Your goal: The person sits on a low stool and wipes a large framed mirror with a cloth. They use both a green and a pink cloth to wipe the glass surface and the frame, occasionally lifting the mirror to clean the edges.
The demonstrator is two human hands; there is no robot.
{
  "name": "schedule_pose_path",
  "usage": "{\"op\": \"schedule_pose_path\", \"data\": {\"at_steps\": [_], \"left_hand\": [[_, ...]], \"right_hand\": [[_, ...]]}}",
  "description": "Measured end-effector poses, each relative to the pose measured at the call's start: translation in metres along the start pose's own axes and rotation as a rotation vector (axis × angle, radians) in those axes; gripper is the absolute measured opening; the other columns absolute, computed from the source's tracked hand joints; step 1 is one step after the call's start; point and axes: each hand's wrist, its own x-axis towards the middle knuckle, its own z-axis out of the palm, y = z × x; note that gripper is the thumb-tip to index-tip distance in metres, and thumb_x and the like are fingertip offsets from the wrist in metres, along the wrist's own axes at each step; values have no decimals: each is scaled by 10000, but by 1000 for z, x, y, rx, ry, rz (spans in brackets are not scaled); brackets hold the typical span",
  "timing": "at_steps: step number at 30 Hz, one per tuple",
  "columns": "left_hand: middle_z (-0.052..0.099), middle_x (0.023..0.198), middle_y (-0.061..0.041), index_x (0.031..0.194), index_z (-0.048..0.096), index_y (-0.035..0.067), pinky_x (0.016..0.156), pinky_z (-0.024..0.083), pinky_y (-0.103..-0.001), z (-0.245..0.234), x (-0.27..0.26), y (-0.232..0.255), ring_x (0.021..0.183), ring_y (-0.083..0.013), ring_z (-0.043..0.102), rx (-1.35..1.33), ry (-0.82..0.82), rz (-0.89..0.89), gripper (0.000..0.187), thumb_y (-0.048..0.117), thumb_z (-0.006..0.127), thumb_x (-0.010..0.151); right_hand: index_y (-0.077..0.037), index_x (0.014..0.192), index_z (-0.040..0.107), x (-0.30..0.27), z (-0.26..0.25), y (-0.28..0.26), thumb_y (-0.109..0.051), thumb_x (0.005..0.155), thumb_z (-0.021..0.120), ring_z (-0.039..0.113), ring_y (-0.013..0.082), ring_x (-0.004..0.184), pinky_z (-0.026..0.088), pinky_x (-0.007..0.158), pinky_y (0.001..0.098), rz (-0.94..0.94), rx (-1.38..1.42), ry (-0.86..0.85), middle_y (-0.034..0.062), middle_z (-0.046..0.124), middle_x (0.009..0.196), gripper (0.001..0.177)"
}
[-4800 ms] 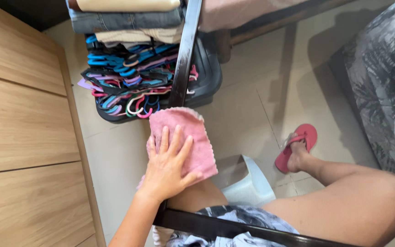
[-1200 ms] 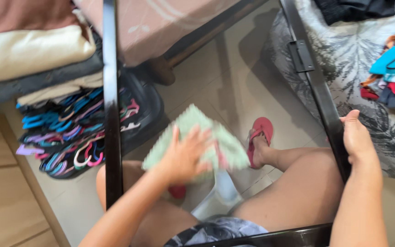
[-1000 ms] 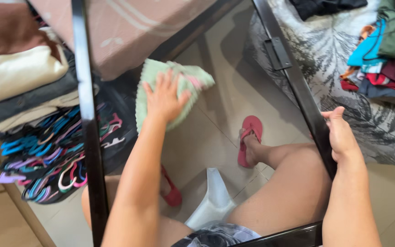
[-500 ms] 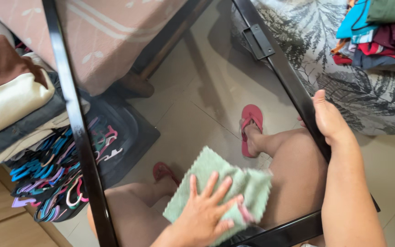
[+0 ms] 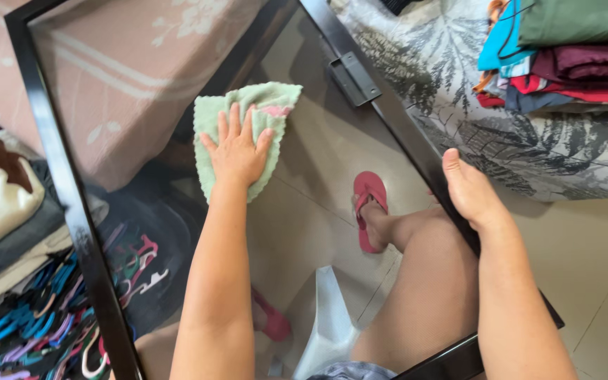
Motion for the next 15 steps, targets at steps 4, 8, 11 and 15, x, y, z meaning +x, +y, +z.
{"op": "schedule_pose_path", "data": {"at_steps": [4,8,11,15], "left_hand": [[265,1674,-132,1568,380,92,1146,99,-746,10,-29,17,1535,-402,217,128,61,111,698,496,503,1012],[276,1644,-215,1549,301,-38,1160,121,-721,8,-148,67,1517,-431,228,82,-7,430,887,485,620,907],[310,1634,-162,1558,352,40,1155,75,-733,-6,-238,113,1526,-399,226,-87,-287,597,883,506,644,867],[364,1681,-72,1553,486,278,1176,84,-753,-18,-290,135,1568,-362,259,-201,-260,883,698,571,640,939]], "right_hand": [[-24,1183,685,-4,3,-11,-726,968,302,680,219,778,544,720,368,55,-6,-3,141,731,899,828],[-12,1140,691,-2,3,-5,-734,981,287,672,222,758,543,702,361,61,-11,-17,148,727,883,842],[11,1070,693,-5,0,8,-735,997,270,679,217,737,539,686,367,16,-50,-4,141,731,853,860],[-18,1061,698,-6,0,21,-734,991,281,661,198,740,531,679,353,21,46,-33,117,723,855,831]]}}
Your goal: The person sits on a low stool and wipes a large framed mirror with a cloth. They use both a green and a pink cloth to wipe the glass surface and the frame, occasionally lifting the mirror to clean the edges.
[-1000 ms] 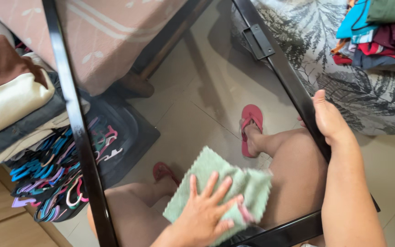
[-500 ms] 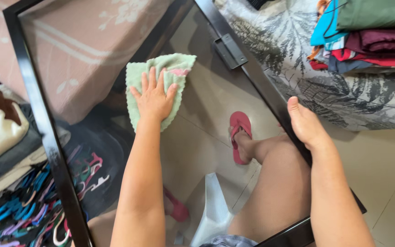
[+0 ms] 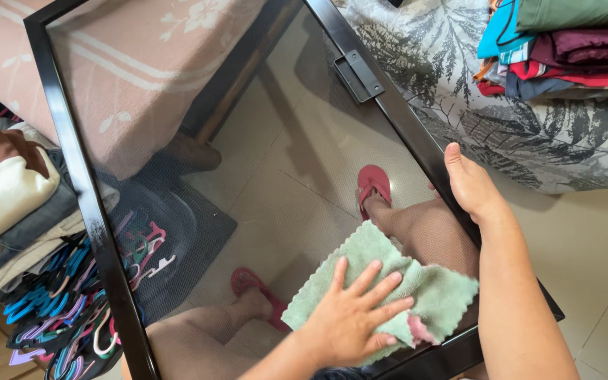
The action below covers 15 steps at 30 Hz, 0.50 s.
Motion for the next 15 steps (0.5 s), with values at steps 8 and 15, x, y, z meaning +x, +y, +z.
{"op": "schedule_pose_path", "data": {"at_steps": [8,15], "left_hand": [[300,1662,-81,1545,426,185,1152,105,-734,-30,92,-193,1531,-330,262,272,74,-331,815,616,613,878],[191,1707,-81,1596,333,185,1182,40,-732,-68,141,-293,1567,-354,150,223,226,-848,719,584,465,1013]], "right_hand": [[-17,1182,692,-1,5,-18,-740,955,314,675,199,771,538,709,348,-17,-15,30,129,731,874,847],[21,1295,642,3,11,-19,-774,958,307,648,209,948,528,832,380,-48,-53,86,155,691,1114,927]]}}
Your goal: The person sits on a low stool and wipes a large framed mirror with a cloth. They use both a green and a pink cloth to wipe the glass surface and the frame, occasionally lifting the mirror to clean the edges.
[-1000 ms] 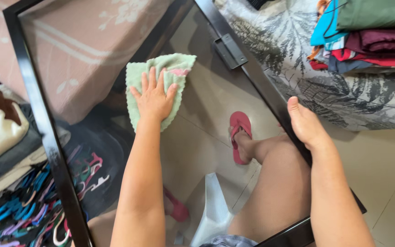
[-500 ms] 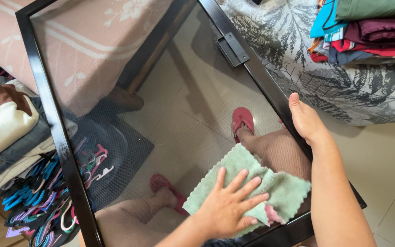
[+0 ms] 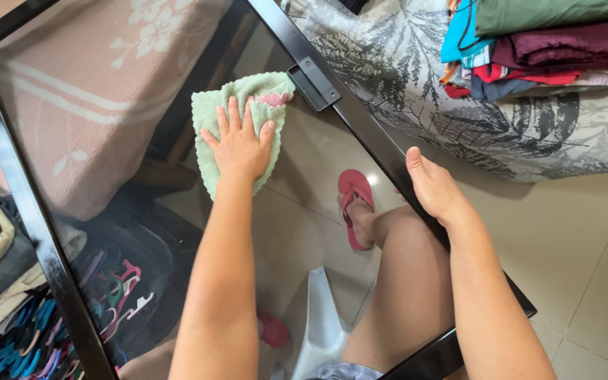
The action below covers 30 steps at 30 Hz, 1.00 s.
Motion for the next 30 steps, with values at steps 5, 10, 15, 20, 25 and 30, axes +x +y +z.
{"op": "schedule_pose_path", "data": {"at_steps": [5,10,15,20,25,30], "left_hand": [[225,1680,-168,1582,327,67,1135,51,-775,-1,-84,61,1544,-431,164,39,35,204,824,524,548,933],[316,1655,-172,1543,393,61,1137,93,-774,-19,-250,146,1540,-438,212,-111,-187,628,886,552,626,843],[374,1684,-63,1537,507,291,1189,133,-748,-25,-289,157,1581,-347,282,-245,-215,843,737,574,645,871],[349,1636,-67,1491,482,286,1150,79,-741,-7,-161,128,1529,-314,265,-132,-173,608,776,579,662,795],[340,1653,-107,1555,415,133,1191,85,-720,4,-72,109,1561,-342,223,-64,30,274,754,580,550,963],[311,1615,-226,1531,382,10,1147,93,-723,12,-141,150,1515,-427,194,58,-27,421,854,571,560,913]], "right_hand": [[36,1292,685,5,-1,10,-753,964,264,680,387,1018,530,940,468,219,98,-93,311,729,1155,952],[17,1386,561,9,-6,30,-808,918,280,534,218,1299,376,1111,358,60,153,-58,149,609,1373,989],[-8,1401,523,4,-16,34,-825,883,182,582,205,1232,420,1086,356,82,443,-222,138,644,1304,1025],[-4,1364,555,7,-17,22,-833,878,161,609,214,1156,467,1036,372,97,529,-255,146,661,1235,1039],[-24,1376,547,8,-11,15,-834,868,176,616,209,1153,469,1036,370,95,502,-262,147,662,1237,1025],[-10,1393,528,7,-10,17,-845,859,180,604,206,1180,455,1034,359,69,494,-264,130,651,1286,1050]]}}
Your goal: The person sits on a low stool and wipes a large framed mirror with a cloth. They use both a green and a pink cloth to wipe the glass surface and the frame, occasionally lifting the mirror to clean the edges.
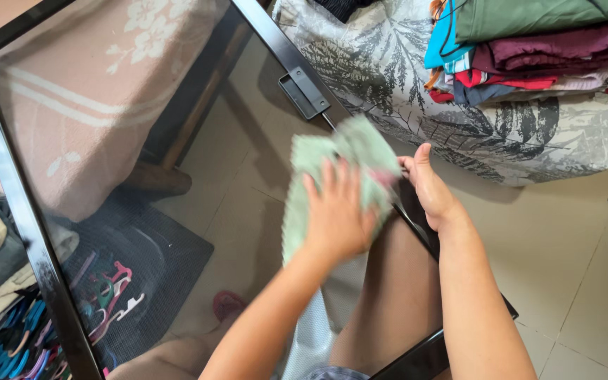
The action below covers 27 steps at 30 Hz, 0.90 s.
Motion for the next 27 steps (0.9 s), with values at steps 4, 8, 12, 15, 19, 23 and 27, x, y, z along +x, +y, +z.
{"op": "schedule_pose_path", "data": {"at_steps": [4,8,12,15,19,23,27], "left_hand": [[322,1633,-194,1536,405,61,1192,118,-691,-3,1,-9,1534,-386,233,-128,-11,33,813,540,557,897],[334,1643,-133,1536,418,115,1197,107,-696,-10,39,-38,1544,-361,252,-199,92,-218,720,508,504,939],[306,1639,-199,1555,378,54,1176,104,-703,-9,23,11,1527,-444,211,11,98,-223,773,505,496,939],[266,1617,-292,1542,332,-40,1165,87,-706,-17,-39,82,1502,-524,154,1,-112,-103,897,532,543,884],[324,1620,-286,1521,424,-14,1173,99,-715,-27,-121,145,1528,-507,180,-214,-161,258,849,542,543,890],[393,1654,-154,1529,512,103,1251,128,-682,-5,-122,132,1604,-365,243,-330,-106,473,715,567,485,987],[429,1613,-43,1473,559,316,1236,133,-677,9,-63,93,1563,-280,285,-272,-78,544,600,569,493,933]], "right_hand": [[-1,1414,527,5,-4,6,-859,850,168,570,174,1254,404,1082,318,-36,-41,26,117,627,1350,1088],[43,1391,548,5,-3,8,-840,886,178,595,250,1200,454,1076,388,6,68,-32,191,636,1285,1083],[7,1392,553,4,-7,3,-855,862,166,608,192,1213,438,1076,354,17,68,-25,112,673,1278,1084],[-1,1405,555,2,-7,-1,-886,844,165,607,156,1190,438,1048,339,61,76,-22,70,676,1284,1118],[9,1403,543,-8,-14,-7,-930,810,129,649,255,1021,517,945,416,165,181,-154,152,674,1147,1186],[-3,1447,518,-13,-28,-8,-967,784,140,660,288,1028,511,942,413,83,305,-336,181,688,1173,1230],[-18,1509,391,-13,-44,-3,-955,748,135,613,328,1221,487,1033,489,138,555,-254,201,613,1354,1234]]}}
